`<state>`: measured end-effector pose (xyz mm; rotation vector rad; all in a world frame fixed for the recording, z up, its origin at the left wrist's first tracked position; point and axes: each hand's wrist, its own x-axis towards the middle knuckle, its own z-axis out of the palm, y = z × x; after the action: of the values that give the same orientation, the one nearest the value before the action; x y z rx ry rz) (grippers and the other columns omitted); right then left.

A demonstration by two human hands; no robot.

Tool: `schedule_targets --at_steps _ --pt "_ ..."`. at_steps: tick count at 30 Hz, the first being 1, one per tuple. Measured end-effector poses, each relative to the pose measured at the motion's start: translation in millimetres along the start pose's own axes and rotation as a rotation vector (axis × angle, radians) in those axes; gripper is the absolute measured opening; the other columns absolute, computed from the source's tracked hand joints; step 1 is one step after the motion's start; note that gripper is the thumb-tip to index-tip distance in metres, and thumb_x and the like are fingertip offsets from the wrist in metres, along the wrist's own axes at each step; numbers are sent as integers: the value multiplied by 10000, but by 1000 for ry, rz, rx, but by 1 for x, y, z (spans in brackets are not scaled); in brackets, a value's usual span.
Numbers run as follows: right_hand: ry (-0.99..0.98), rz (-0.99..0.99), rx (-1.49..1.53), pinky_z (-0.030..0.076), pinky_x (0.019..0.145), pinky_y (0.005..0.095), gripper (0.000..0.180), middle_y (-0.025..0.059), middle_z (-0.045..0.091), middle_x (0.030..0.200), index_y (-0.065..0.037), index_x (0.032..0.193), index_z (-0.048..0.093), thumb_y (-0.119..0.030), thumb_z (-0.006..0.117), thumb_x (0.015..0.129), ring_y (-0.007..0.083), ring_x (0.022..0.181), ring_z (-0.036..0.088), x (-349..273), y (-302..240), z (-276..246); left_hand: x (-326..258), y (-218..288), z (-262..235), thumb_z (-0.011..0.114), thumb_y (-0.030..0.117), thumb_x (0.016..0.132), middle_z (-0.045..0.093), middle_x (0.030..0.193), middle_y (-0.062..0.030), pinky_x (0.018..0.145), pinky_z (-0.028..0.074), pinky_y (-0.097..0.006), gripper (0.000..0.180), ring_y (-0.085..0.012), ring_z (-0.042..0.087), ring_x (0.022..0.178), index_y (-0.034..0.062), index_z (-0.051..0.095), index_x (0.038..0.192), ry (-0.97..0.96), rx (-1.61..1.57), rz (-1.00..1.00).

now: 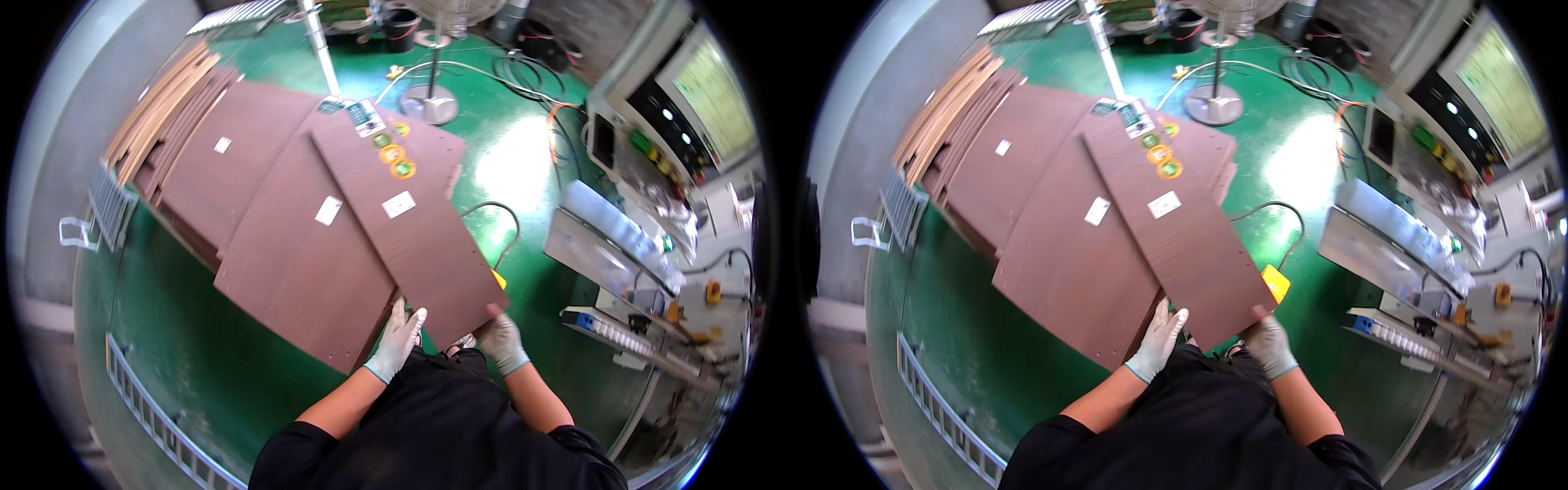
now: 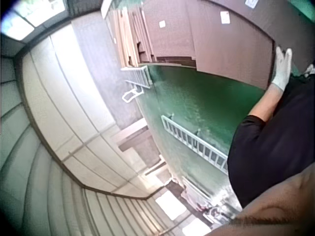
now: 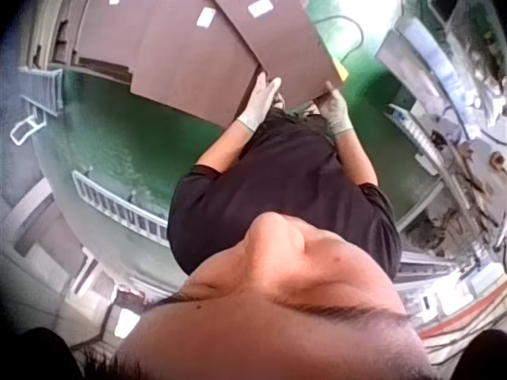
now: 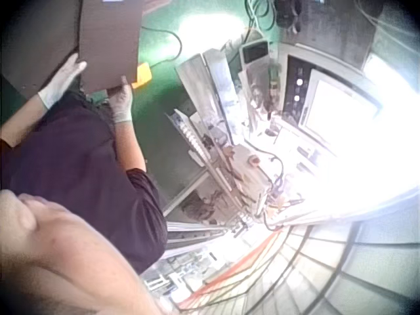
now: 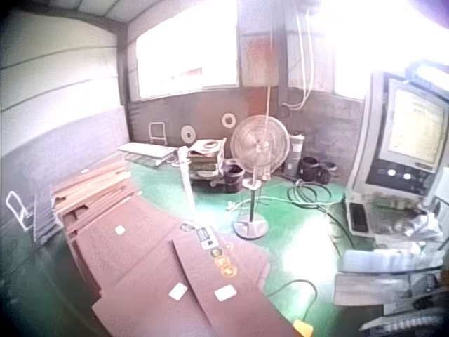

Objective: The person picks up wood panels from a stack and feeds them into a processing machine one at a time, using their hands to align each panel with the machine's guide rail and pushing it through.

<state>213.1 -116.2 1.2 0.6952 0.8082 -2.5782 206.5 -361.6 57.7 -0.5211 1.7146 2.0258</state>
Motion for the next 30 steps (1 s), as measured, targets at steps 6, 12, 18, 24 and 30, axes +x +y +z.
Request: schedule_targets --at_steps 6,12,18,24,30 --pt "65 23 -106 442 1086 509 495 104 569 1380 -44 1428 475 -264 619 1008 295 1262 560 -31 -4 5 18 -16 35 552 273 1052 504 1441 -139 1121 400 -420 531 -257 512 1306 -21 382 1460 -405 -283 11" --pt "243 -206 -275 506 984 367 443 91 655 1217 20 1351 538 -260 601 1014 221 1081 655 -133 -51 -57 44 -30 73 641 311 981 577 1375 -130 1092 445 -482 535 -291 545 1286 43 490 1419 -330 -507 -188" --pt "525 -647 -336 481 942 299 424 78 659 1176 34 1277 571 -318 535 1042 148 1053 613 -241 -42 -110 108 -16 90 583 274 986 609 1348 -119 1100 434 -489 457 -316 572 1251 35 535 1373 -215 -625 -109" --pt "793 -726 -203 418 1055 338 465 89 625 1280 13 1319 558 -369 514 1058 195 1180 570 -286 13 -273 33 -55 156 654 76 913 671 1246 -123 1080 459 -466 357 -299 625 1177 -18 614 1255 -592 -443 -315" --pt "828 -805 649 221 1218 536 764 110 380 1595 -136 1544 396 -638 161 1018 358 1455 350 -302 122 -370 -47 -48 246 724 125 943 685 1034 -53 789 515 -292 181 -130 617 935 15 691 1083 -1191 533 181"
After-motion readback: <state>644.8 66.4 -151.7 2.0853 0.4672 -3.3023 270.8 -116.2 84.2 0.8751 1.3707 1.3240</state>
